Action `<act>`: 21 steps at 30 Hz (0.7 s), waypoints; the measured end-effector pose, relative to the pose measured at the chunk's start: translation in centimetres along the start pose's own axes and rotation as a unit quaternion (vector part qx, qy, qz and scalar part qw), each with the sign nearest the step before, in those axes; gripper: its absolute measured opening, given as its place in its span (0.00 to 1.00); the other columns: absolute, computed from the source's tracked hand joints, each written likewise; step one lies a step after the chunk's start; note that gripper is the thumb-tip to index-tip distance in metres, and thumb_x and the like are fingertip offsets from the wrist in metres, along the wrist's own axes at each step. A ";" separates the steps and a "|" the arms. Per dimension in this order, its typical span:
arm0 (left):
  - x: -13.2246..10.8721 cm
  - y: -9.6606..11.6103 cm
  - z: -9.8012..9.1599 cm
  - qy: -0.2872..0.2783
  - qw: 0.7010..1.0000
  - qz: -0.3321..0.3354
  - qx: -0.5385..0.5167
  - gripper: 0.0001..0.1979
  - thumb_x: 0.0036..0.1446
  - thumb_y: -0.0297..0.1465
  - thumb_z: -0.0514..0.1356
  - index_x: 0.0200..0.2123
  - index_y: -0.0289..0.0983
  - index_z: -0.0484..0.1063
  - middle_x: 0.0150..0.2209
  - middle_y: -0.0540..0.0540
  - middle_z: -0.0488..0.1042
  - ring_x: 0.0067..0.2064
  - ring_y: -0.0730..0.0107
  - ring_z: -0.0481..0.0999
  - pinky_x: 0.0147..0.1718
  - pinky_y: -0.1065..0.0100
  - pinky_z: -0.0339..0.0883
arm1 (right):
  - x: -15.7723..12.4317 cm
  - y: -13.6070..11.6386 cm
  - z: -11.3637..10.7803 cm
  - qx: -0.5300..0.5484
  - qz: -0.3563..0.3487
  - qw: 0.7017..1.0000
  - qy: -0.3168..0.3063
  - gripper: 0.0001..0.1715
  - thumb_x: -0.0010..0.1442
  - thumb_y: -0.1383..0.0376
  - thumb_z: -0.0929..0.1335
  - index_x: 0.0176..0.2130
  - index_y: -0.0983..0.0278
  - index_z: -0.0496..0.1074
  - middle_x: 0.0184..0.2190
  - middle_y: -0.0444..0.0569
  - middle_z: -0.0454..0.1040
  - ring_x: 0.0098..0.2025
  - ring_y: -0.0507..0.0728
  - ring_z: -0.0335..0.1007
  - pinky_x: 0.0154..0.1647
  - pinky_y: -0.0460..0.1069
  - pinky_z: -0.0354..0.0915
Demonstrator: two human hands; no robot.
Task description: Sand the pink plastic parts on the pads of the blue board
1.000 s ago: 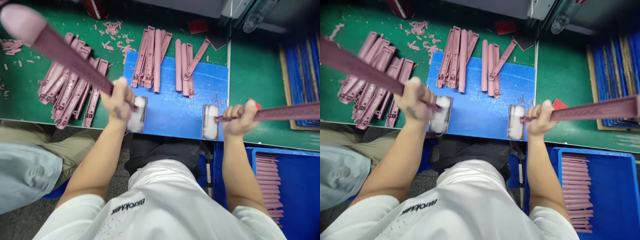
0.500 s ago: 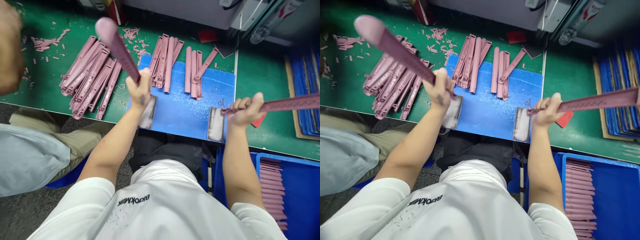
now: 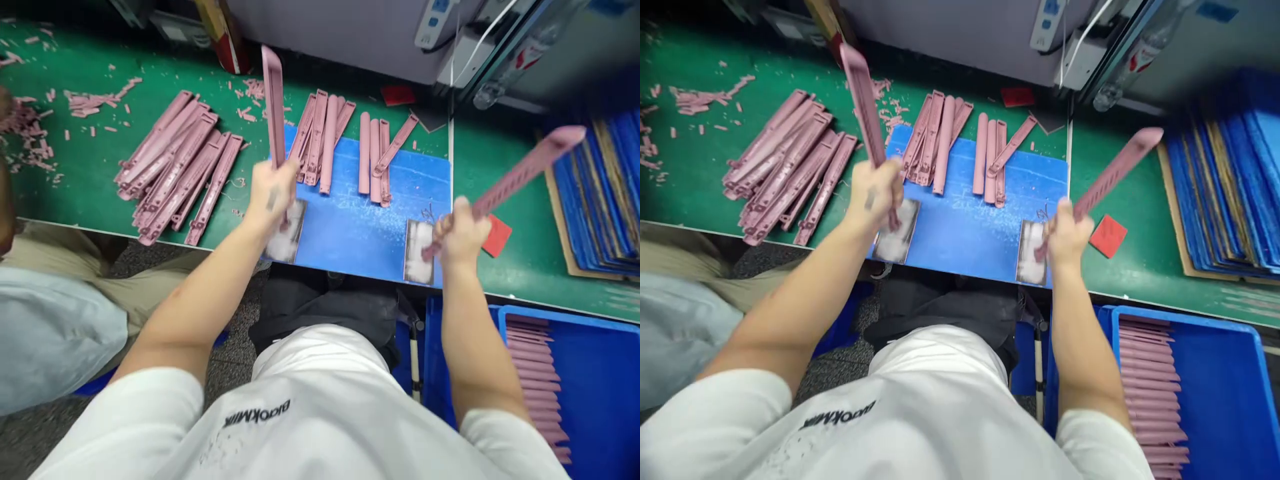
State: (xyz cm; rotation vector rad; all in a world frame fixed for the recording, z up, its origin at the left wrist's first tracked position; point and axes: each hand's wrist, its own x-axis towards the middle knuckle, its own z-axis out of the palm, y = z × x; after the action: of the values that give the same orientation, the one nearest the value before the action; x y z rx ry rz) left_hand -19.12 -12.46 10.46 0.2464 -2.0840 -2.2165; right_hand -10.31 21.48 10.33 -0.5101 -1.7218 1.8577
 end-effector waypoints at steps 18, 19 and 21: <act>7.2 -1.8 3.4 -0.014 0.999 -0.025 -0.020 0.33 0.65 0.46 0.75 0.30 0.44 0.51 0.22 0.58 0.45 0.25 0.74 0.50 0.26 0.64 0.45 | 6.2 1.0 3.4 -0.012 0.072 0.997 0.035 0.39 0.75 0.41 0.72 0.28 0.52 0.47 0.17 0.30 0.40 0.19 0.48 0.32 0.17 0.49 0.33; 7.0 -1.8 3.3 -0.023 0.999 -0.020 -0.010 0.33 0.64 0.47 0.75 0.29 0.44 0.51 0.22 0.57 0.46 0.25 0.73 0.51 0.26 0.64 0.45 | 6.3 1.1 3.3 -0.018 0.073 0.997 0.020 0.39 0.74 0.41 0.73 0.28 0.53 0.48 0.17 0.30 0.41 0.18 0.48 0.32 0.17 0.49 0.34; 6.6 -1.9 3.1 -0.029 0.999 0.022 -0.006 0.33 0.65 0.49 0.73 0.29 0.44 0.51 0.22 0.56 0.48 0.25 0.72 0.52 0.25 0.63 0.47 | 6.4 1.4 3.1 -0.020 0.056 0.998 0.021 0.40 0.74 0.40 0.72 0.28 0.53 0.48 0.16 0.30 0.41 0.18 0.47 0.33 0.17 0.48 0.34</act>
State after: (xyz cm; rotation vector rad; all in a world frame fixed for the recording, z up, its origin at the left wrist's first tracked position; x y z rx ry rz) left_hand -26.07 -10.49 8.37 0.1347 -2.0822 -2.2370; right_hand -17.42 23.00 9.87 -0.6694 -1.7368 1.8797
